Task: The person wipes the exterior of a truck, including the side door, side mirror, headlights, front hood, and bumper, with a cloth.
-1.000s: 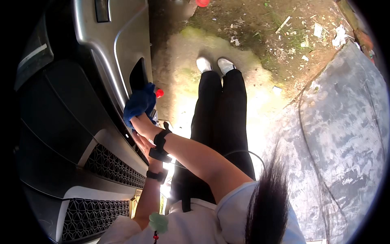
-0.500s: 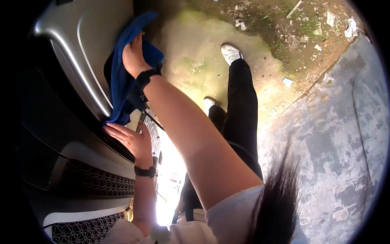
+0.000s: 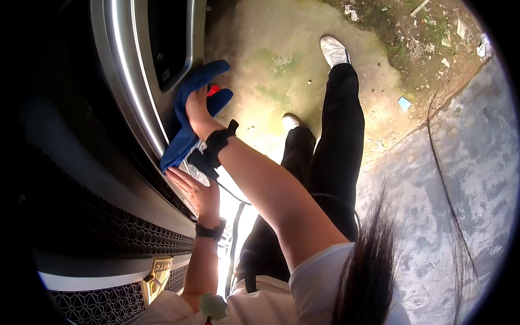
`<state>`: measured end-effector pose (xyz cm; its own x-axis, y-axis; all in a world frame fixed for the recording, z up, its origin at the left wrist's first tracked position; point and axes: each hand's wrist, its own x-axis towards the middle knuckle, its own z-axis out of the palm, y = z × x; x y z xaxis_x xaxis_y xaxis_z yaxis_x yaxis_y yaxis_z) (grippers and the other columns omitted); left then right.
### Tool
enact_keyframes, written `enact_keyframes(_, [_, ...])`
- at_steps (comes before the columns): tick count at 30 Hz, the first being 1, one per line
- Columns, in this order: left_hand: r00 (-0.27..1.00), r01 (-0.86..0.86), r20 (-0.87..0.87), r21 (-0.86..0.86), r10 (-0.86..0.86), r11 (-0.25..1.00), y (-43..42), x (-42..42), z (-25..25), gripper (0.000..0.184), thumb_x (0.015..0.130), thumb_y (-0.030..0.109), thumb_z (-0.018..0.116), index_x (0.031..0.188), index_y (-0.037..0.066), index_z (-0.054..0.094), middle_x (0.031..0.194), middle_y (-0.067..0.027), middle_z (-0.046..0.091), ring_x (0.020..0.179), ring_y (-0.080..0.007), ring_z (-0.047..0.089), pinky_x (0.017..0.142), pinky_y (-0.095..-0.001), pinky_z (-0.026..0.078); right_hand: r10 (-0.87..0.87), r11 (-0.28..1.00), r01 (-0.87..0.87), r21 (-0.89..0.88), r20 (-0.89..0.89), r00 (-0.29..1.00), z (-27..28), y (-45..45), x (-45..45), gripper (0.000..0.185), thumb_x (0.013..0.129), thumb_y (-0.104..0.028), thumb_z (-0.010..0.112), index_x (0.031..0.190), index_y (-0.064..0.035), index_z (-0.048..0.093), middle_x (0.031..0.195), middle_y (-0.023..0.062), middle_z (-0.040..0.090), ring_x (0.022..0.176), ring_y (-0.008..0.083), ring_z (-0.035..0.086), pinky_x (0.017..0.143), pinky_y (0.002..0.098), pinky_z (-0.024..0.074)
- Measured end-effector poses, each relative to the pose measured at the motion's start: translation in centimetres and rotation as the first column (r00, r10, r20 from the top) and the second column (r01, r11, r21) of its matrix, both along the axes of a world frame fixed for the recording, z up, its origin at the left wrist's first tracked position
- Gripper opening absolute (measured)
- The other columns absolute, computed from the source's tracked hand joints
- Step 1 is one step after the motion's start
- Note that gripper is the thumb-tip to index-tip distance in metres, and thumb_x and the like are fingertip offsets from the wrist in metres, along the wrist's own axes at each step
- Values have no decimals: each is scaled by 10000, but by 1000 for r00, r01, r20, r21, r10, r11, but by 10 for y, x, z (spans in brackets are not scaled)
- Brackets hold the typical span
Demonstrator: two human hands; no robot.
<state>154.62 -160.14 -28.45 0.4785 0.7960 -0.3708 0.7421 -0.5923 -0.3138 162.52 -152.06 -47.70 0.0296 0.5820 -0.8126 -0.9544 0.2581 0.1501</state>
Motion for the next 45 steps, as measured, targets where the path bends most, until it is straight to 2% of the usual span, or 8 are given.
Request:
enact_keyframes(4, [827,-283,428,-244,365,927,-7,-97,-18,861,916,329,547,1491,-49,29,1554,-215,152,1443,-299,179,1173,-392,200,153,957,77,-281,710,687,133,-15,41,609,1000,-323,374,1437,50,171,1442,223,278,1330,344,292,1129,397,188])
enact_keyframes(7, [998,58,8,61,-59,996,-15,-92,-4,819,920,349,533,1486,-55,100,1522,-282,185,1422,-369,207,1150,-418,260,445,838,173,-518,831,334,149,-2,21,531,971,-226,445,1373,74,268,1381,273,332,1265,441,342,1118,503,181])
enact_keyframes(17, [984,125,128,-5,-123,992,-4,-95,-2,862,829,207,568,1497,-28,76,1508,-341,91,1406,-473,135,1153,-515,180,-254,935,346,-80,532,808,36,23,32,629,971,-378,436,1396,64,297,1453,287,287,1328,406,305,1135,411,239])
enact_keyframes(23, [956,246,175,-48,-234,968,-19,-162,9,680,919,219,506,1456,-75,213,1469,-306,276,1378,-434,280,1132,-463,276,424,885,235,-403,905,-45,146,-27,-45,464,925,-204,448,1294,78,434,1391,339,334,1340,505,220,1157,541,107])
enact_keyframes(32, [958,240,188,-118,-216,964,-20,-237,10,876,781,151,545,1469,-90,59,1524,-302,104,1435,-420,84,1185,-452,134,179,938,218,-269,915,362,83,-31,-148,347,922,-147,472,1220,24,518,1269,260,497,1211,448,401,1086,437,296])
enact_keyframes(38, [982,97,175,-124,-74,988,-40,-274,-12,889,862,253,595,1488,-49,39,1527,-316,58,1430,-450,64,1176,-493,121,244,970,-39,-241,963,117,93,-79,-209,266,866,-146,520,1074,-44,651,1213,185,594,1172,414,497,1053,483,335])
enact_keyframes(39, [983,14,181,-126,9,992,-38,-274,-17,907,845,221,607,1490,-45,28,1528,-319,44,1429,-454,61,1175,-505,113,379,925,103,-366,868,-321,87,-76,-203,267,845,-161,539,1064,-58,650,1198,187,592,1194,398,484,1061,534,301])
enact_keyframes(45, [935,274,217,61,-281,960,3,-203,-22,919,780,151,598,1468,-93,40,1499,-378,45,1401,-519,60,1166,-537,119,371,874,294,-386,922,108,83,-12,-57,569,928,-247,408,1315,167,362,1366,403,335,1309,505,286,1155,491,162])
